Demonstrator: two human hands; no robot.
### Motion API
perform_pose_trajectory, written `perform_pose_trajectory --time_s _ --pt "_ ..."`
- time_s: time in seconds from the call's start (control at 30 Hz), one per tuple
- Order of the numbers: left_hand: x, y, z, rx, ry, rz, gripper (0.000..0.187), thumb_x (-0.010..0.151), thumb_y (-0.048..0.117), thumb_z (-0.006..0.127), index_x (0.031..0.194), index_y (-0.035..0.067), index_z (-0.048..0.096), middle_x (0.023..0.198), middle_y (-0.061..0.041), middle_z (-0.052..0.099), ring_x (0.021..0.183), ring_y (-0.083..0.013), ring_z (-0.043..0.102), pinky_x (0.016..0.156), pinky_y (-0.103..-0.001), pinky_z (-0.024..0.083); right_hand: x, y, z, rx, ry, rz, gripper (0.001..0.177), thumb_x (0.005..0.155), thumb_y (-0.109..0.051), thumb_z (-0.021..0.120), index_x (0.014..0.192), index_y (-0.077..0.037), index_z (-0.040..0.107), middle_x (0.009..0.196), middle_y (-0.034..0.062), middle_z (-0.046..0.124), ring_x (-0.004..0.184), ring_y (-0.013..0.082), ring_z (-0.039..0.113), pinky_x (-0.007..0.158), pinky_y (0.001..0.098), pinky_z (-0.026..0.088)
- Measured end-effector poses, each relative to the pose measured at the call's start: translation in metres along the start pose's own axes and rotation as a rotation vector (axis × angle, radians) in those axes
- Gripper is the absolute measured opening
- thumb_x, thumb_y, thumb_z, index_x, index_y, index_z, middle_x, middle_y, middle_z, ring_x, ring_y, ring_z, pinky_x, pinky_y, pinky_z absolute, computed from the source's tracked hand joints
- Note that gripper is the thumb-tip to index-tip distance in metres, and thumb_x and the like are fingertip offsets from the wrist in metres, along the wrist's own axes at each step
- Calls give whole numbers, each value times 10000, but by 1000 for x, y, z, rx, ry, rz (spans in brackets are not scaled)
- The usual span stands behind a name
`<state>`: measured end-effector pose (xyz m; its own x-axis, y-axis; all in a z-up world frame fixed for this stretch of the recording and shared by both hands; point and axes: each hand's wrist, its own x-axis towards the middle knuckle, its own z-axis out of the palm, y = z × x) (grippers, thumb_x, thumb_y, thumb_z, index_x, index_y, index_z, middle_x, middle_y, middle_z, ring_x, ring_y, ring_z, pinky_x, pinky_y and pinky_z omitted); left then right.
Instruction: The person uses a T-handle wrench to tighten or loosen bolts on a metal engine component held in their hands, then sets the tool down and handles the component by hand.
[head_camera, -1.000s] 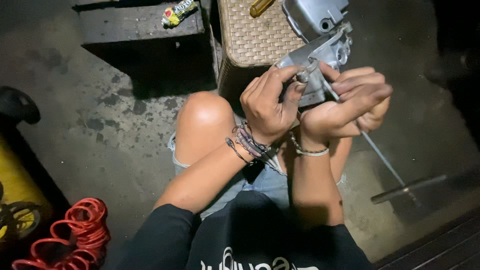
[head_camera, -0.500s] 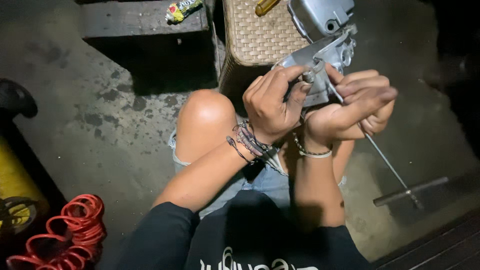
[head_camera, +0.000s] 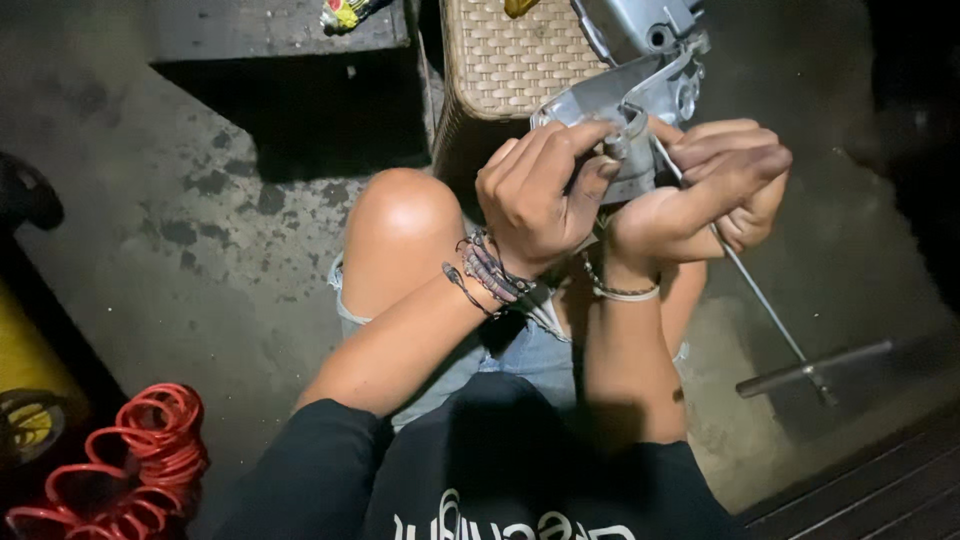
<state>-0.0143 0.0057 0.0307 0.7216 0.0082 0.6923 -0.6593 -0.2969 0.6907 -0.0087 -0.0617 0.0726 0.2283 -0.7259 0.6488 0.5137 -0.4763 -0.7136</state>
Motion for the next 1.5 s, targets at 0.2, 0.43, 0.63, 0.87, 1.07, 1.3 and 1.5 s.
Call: perform_pose_trajectory --time_s 0.2,0.43,0.63,0.87,1.07,1.3,1.5 --pt "-6 -8 1 1 -43 12 334 1105 321 439 1112 68 657 939 -111 711 781 -334 675 698 -412 457 -8 8 -6 90 2 23 464 1090 -374 445 767 -44 403 652 121 384 623 219 450 535 408 629" --pt "-2 -17 10 -46 127 66 348 1068 428 521 1064 126 692 766 -19 615 679 -320 656 605 -365 512 -5 30 -3 288 57 -175 590 1091 -226 513 544 -60 366 506 127 383 536 198 513 376 400 611" --pt "0 -11 9 -62 104 43 320 1071 392 534 1069 106 677 754 -53 605 685 -356 653 596 -402 514 -7 29 -5 231 47 -175 569 1091 -181 495 551 -51 371 486 169 433 508 222 534 375 414 612" --pt "-2 -11 11 -23 113 62 343 1062 411 530 1049 107 688 781 -49 632 696 -337 664 606 -388 509 -5 28 -4 237 49 -163 556 1093 -152 504 563 -49 372 497 152 411 517 227 573 382 366 584" --pt "-2 -12 10 -32 116 79 348 1069 366 534 1011 66 700 765 -87 652 681 -367 668 588 -421 499 -5 42 -12 233 68 -196 572 1115 -147 520 575 -62 352 495 179 398 510 262 548 401 376 552" --pt "1 -12 9 -17 114 67 345 1062 386 527 1001 104 715 721 -24 615 636 -307 651 586 -362 504 -5 44 -11 280 54 -163 555 1143 -158 460 606 -49 377 512 127 385 493 224 536 370 333 555" --pt "3 -10 5 -27 142 64 311 1053 349 552 995 84 705 708 -56 613 630 -349 643 573 -378 514 -8 36 -10 287 21 -137 557 1158 -167 442 615 -48 399 526 128 410 487 194 497 425 354 599"
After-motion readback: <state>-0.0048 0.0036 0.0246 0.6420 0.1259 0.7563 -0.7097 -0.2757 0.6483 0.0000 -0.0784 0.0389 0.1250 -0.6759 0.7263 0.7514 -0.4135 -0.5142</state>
